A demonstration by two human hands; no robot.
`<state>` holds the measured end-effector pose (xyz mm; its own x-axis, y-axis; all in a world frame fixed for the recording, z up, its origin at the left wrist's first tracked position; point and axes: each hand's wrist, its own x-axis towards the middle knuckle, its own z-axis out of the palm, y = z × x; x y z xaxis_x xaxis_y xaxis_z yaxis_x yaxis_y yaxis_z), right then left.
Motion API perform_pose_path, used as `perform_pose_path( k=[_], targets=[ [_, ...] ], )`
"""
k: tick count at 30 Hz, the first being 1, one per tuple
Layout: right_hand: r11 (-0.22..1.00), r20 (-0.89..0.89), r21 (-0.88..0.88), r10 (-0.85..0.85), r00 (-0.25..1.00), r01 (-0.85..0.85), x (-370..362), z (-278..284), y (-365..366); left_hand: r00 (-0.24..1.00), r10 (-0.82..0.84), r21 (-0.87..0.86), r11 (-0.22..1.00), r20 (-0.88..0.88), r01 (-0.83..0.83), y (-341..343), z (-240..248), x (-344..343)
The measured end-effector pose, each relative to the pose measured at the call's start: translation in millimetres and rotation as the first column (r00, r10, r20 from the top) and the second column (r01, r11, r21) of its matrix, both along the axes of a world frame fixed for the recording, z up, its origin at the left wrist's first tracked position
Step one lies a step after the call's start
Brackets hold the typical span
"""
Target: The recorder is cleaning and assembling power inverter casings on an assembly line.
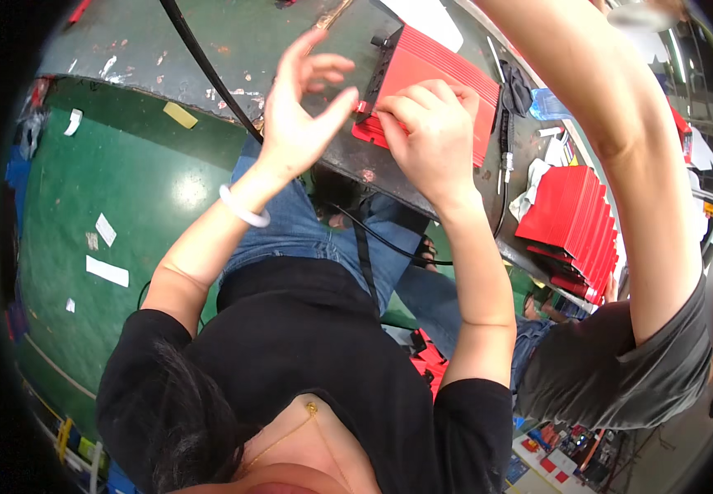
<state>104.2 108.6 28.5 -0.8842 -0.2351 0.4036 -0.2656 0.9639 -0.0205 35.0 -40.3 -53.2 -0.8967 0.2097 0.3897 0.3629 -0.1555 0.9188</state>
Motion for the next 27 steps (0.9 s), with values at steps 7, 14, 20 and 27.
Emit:
perform_pose_path(
  k=[7, 14, 20, 27],
  targets=[
    [0.988, -0.013, 0.147, 0.038, 0.999, -0.036, 1.8, 3.9, -2.8, 0.995, 0.074, 0.023, 0.997, -0.06, -0.073, -5.4, 9.7, -18.8],
    [0.975, -0.011, 0.211, 0.069, 0.998, -0.065, -3.2, 7.5, -4.0, 0.998, -0.047, -0.094, 0.995, -0.039, 0.043, -0.3, -7.2, 6.3],
    [0.96, 0.067, 0.267, 0.072, 0.995, -0.087, -3.0, 9.6, 0.4, 0.985, -0.168, -0.076, 0.983, -0.032, 0.165, 5.2, -12.0, 12.8],
    [0.965, -0.148, -0.261, -0.061, 0.987, 0.02, 8.5, -4.1, 24.0, 0.985, -0.099, -0.111, 0.99, -0.144, 0.083, 2.3, -16.6, 15.1]
  ],
)
